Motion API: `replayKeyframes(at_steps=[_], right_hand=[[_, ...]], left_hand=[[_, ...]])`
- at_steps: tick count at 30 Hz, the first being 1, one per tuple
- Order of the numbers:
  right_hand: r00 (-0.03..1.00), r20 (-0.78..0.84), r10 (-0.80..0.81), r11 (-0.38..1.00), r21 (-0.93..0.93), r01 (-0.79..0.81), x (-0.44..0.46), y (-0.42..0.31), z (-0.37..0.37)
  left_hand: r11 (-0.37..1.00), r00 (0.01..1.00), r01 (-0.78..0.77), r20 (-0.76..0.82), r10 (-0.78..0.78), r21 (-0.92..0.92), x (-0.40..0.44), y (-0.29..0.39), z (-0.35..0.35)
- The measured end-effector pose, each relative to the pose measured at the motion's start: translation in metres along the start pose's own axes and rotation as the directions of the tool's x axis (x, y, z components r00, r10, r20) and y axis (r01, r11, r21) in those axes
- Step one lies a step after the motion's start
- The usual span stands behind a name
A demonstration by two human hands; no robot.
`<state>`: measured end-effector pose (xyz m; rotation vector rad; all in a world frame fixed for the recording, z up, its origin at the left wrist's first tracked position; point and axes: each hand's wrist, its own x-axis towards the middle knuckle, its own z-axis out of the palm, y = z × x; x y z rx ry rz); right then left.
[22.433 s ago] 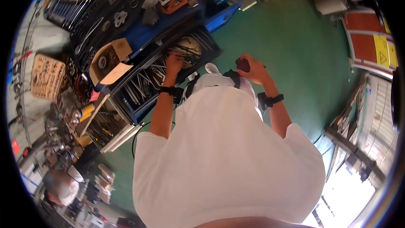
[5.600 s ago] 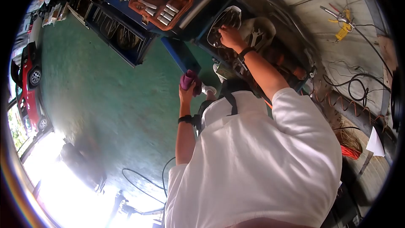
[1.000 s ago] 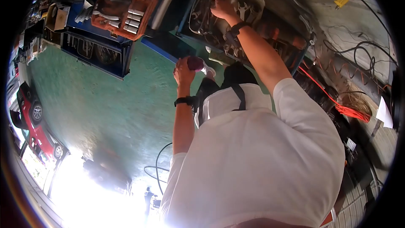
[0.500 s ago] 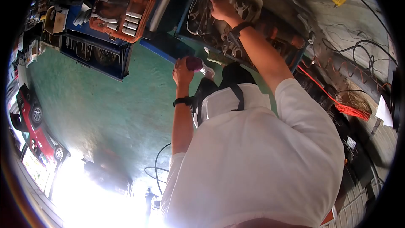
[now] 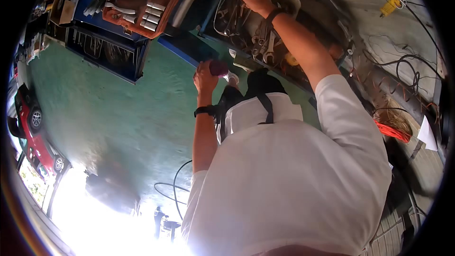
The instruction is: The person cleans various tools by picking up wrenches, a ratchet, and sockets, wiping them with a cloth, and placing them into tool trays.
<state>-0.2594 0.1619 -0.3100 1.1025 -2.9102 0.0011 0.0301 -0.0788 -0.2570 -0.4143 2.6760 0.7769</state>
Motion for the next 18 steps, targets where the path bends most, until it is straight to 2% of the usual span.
replayKeyframes(at_steps=[3,5,7,9,10,11,14,16,17,18], right_hand=[[0.979,-0.189,-0.079,0.997,-0.02,0.077,-0.003,0.007,0.015],[0.995,0.081,0.053,0.998,0.029,-0.056,0.005,-0.006,-0.017],[0.987,0.146,0.071,0.995,0.053,-0.079,0.017,-0.016,-0.026],[0.942,0.321,0.104,0.993,0.021,-0.116,0.024,-0.025,-0.036],[0.966,0.249,0.068,0.995,0.057,-0.084,0.022,-0.028,-0.036],[0.966,0.248,0.067,0.995,0.056,-0.083,0.022,-0.03,-0.037],[0.946,0.32,0.046,0.997,0.047,-0.064,0.017,-0.04,-0.039],[0.933,0.325,-0.153,0.956,0.286,0.057,0.007,-0.039,-0.042],[0.933,0.325,-0.154,0.957,0.283,0.059,0.004,-0.039,-0.043],[0.915,0.361,-0.182,0.925,0.379,0.034,0.0,-0.041,-0.051]], left_hand=[[1.0,0.999,-0.02,-0.048,0.019,-0.003,0.0,-0.001,0.0],[0.999,0.998,-0.036,-0.053,0.035,-0.014,-0.001,-0.002,0.0],[0.999,0.998,-0.033,-0.053,0.033,0.01,0.0,-0.002,0.002],[1.0,0.998,-0.024,-0.054,0.024,-0.001,0.001,-0.002,0.002],[1.0,0.998,-0.014,-0.057,0.014,-0.009,0.0,-0.001,0.002],[1.0,0.998,-0.015,-0.059,0.014,-0.01,0.001,-0.001,0.001],[1.0,0.999,-0.02,-0.048,0.02,-0.008,0.001,-0.002,-0.002],[0.999,0.999,-0.023,-0.044,0.021,-0.039,0.001,-0.002,-0.002],[0.999,0.999,-0.024,-0.047,0.022,-0.042,0.002,0.0,-0.001],[0.999,0.998,-0.021,-0.064,0.018,-0.037,0.002,0.002,-0.001]])
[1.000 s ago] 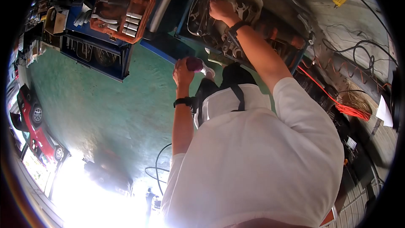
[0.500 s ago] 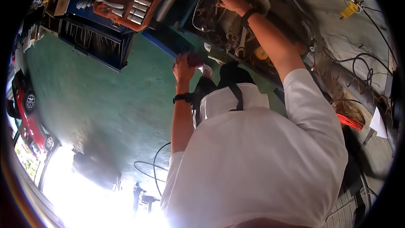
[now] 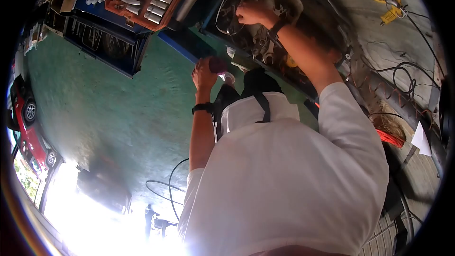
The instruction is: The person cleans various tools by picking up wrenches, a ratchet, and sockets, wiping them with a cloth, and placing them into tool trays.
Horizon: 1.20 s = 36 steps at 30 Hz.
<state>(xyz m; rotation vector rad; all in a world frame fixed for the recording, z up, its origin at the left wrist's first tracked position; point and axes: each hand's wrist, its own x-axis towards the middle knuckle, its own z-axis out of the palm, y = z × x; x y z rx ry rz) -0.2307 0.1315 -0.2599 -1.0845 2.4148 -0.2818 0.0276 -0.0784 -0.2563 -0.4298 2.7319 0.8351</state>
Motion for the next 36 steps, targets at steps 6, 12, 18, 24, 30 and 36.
replayKeyframes(at_steps=[6,12,18,24,30,36], right_hand=[[0.945,-0.325,-0.033,0.955,0.269,0.126,-0.024,-0.038,0.026],[0.801,-0.593,0.088,0.966,0.246,0.076,-0.034,-0.031,0.018],[0.949,-0.292,0.122,0.927,-0.308,-0.214,-0.019,0.024,0.028],[0.939,-0.231,0.254,0.879,-0.349,-0.324,-0.009,0.017,0.029],[0.926,-0.06,0.373,0.889,-0.263,-0.375,-0.003,0.02,0.018],[0.926,-0.012,0.376,0.911,-0.179,-0.372,-0.004,0.027,0.004]], left_hand=[[1.0,1.0,-0.001,-0.002,0.001,-0.01,0.001,0.006,-0.002],[1.0,0.999,0.003,0.033,-0.003,-0.009,0.001,0.005,-0.005],[1.0,1.0,-0.011,0.003,0.011,-0.002,-0.001,0.0,-0.001],[1.0,1.0,-0.001,-0.002,0.001,-0.025,-0.003,-0.004,-0.001],[0.993,1.0,-0.027,0.008,0.028,-0.119,-0.006,-0.015,-0.002],[0.976,0.997,-0.076,-0.016,0.074,-0.203,-0.004,-0.029,0.006]])
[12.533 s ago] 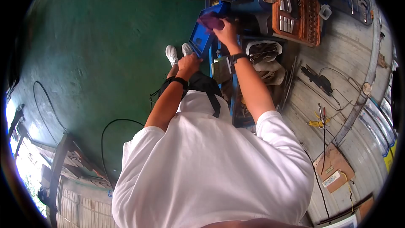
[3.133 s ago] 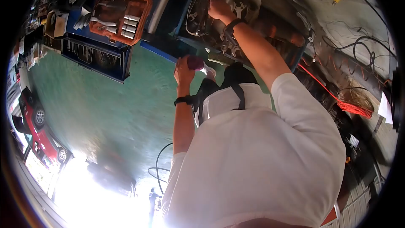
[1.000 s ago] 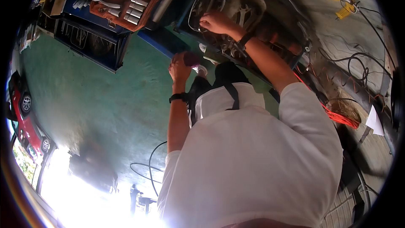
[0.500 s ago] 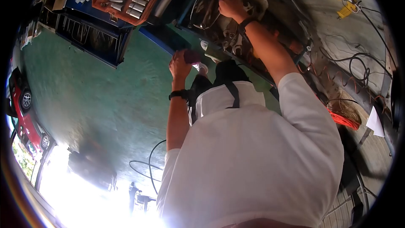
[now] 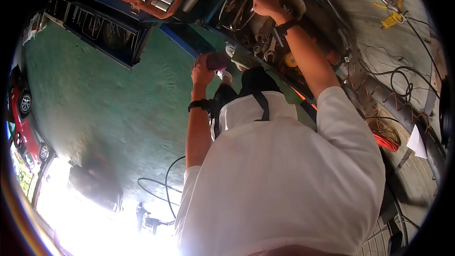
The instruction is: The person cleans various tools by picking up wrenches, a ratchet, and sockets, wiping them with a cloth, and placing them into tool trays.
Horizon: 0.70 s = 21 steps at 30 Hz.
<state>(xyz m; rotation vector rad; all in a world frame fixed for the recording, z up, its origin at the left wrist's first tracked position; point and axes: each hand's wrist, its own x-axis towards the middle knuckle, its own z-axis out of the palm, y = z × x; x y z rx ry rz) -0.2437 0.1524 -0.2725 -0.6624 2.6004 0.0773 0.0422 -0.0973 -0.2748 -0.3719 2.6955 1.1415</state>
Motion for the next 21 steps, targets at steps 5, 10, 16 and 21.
replayKeyframes(at_steps=[5,10,16,21], right_hand=[[0.981,-0.18,-0.071,0.965,0.237,0.113,-0.035,0.021,-0.012],[0.962,-0.27,0.045,0.591,0.783,0.192,-0.105,0.012,-0.093],[0.983,-0.173,-0.062,0.206,0.961,0.183,-0.179,-0.045,-0.156],[0.974,-0.191,-0.12,0.177,0.961,0.211,-0.2,-0.083,-0.164]], left_hand=[[0.924,0.965,0.205,0.223,-0.136,-0.323,0.004,0.009,-0.021],[0.83,0.968,0.22,0.222,-0.12,-0.512,0.009,0.031,-0.053],[0.474,0.951,0.137,0.249,0.181,-0.87,0.008,0.104,-0.126],[0.228,0.945,0.2,0.249,0.212,-0.953,-0.005,0.115,-0.151]])
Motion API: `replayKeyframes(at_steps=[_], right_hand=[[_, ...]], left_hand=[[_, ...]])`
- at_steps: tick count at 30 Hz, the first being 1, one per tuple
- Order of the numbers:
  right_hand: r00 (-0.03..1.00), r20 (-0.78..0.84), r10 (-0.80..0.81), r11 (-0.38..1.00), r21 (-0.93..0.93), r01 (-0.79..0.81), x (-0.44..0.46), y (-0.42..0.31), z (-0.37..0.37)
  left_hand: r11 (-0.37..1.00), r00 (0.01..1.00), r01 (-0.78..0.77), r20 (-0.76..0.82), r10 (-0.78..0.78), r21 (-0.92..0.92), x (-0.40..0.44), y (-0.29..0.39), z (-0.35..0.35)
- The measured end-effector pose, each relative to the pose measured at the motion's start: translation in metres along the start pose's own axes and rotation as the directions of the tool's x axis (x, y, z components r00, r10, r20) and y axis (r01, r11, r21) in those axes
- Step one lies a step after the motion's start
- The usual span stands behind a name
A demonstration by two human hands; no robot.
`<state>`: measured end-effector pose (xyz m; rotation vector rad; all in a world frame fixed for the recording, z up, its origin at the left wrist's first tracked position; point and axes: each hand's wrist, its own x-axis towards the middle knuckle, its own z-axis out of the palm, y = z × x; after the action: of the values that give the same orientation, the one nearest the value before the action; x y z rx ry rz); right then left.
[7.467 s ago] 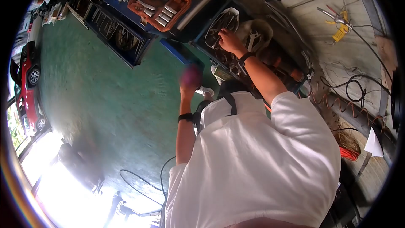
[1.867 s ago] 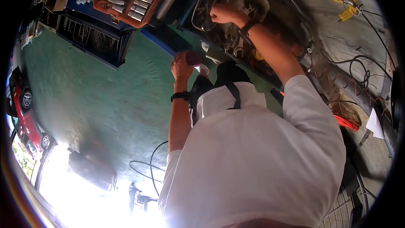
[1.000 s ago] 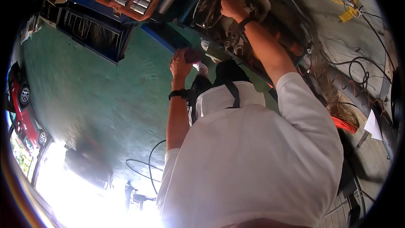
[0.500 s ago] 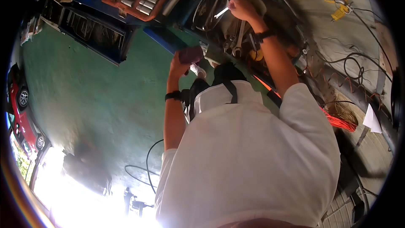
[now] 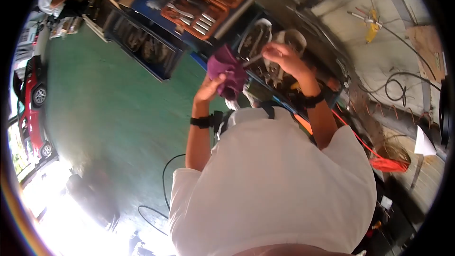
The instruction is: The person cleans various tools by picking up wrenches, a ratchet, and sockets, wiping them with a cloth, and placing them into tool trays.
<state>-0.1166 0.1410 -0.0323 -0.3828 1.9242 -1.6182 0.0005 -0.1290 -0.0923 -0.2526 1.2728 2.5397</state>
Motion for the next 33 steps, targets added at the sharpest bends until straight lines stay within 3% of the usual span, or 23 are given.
replayKeyframes(at_steps=[2,4,6,7,9,10,14,15,16,17,20,22,24,25,26,27,29,31,33], right_hand=[[0.999,-0.044,0.016,0.994,0.106,-0.012,-0.001,0.003,0.018],[1.0,-0.016,-0.026,0.987,0.156,0.028,0.003,0.009,0.035],[0.984,-0.004,-0.177,0.979,-0.108,0.175,-0.001,-0.007,0.054],[0.982,0.013,-0.19,0.975,-0.117,0.19,-0.003,-0.006,0.063],[0.967,0.01,-0.254,0.942,-0.222,0.25,0.0,-0.007,0.078],[0.972,0.025,-0.232,0.953,-0.195,0.232,0.0,-0.011,0.081],[0.976,-0.056,-0.208,0.976,0.06,0.212,0.003,-0.02,0.086],[0.963,-0.138,-0.23,0.961,0.125,0.248,0.008,-0.022,0.084],[0.958,-0.225,-0.178,0.9,0.355,0.251,0.01,-0.024,0.082],[0.947,-0.273,-0.17,0.881,0.389,0.27,0.01,-0.028,0.074],[0.94,-0.307,-0.151,0.82,0.492,0.293,-0.002,-0.053,0.065],[0.946,-0.281,-0.162,0.818,0.498,0.288,-0.006,-0.051,0.07],[0.973,-0.14,-0.184,0.853,0.47,0.229,-0.012,-0.049,0.085],[0.974,-0.125,-0.187,0.852,0.474,0.224,-0.013,-0.048,0.094],[0.967,-0.115,-0.229,0.9,0.354,0.255,-0.011,-0.039,0.099],[0.973,-0.118,-0.2,0.882,0.411,0.231,-0.012,-0.037,0.103],[0.979,-0.112,-0.17,0.863,0.463,0.203,-0.016,-0.037,0.108],[0.979,-0.052,-0.198,0.935,0.289,0.204,-0.019,-0.042,0.107],[0.973,-0.039,-0.228,0.918,0.323,0.229,-0.016,-0.036,0.114]], left_hand=[[0.984,0.995,-0.079,0.078,0.067,0.158,-0.009,0.032,0.029],[0.875,0.975,-0.223,0.097,0.201,0.43,-0.009,0.029,0.033],[0.774,0.983,-0.175,0.157,0.098,0.609,-0.012,0.029,0.035],[0.762,0.977,-0.207,0.166,0.132,0.613,-0.014,0.031,0.04],[0.766,0.997,-0.068,0.076,0.025,0.639,-0.025,0.034,0.046],[0.758,0.996,-0.082,0.082,0.038,0.647,-0.03,0.035,0.044],[0.784,0.979,-0.176,0.026,0.201,0.595,-0.035,0.035,0.022],[0.767,0.963,-0.22,0.011,0.268,0.603,-0.039,0.039,0.017],[0.748,0.943,-0.259,-0.008,0.333,0.611,-0.044,0.043,0.012],[0.723,0.929,-0.263,-0.034,0.368,0.639,-0.049,0.047,0.006],[0.793,0.948,-0.208,-0.082,0.308,0.573,-0.064,0.066,0.003],[0.788,0.954,-0.202,-0.067,0.294,0.581,-0.067,0.061,0.001],[0.897,0.964,-0.241,-0.013,0.264,0.372,-0.068,0.053,0.011],[0.898,0.965,-0.238,-0.013,0.261,0.37,-0.069,0.053,0.015],[0.915,0.975,-0.216,0.02,0.223,0.341,-0.07,0.053,0.021],[0.931,0.981,-0.194,0.052,0.187,0.31,-0.071,0.052,0.024],[0.925,0.986,-0.167,0.034,0.165,0.343,-0.071,0.047,0.021],[0.911,0.988,-0.146,0.017,0.151,0.385,-0.07,0.05,0.02],[0.895,0.988,-0.139,-0.001,0.154,0.423,-0.073,0.052,0.021]])
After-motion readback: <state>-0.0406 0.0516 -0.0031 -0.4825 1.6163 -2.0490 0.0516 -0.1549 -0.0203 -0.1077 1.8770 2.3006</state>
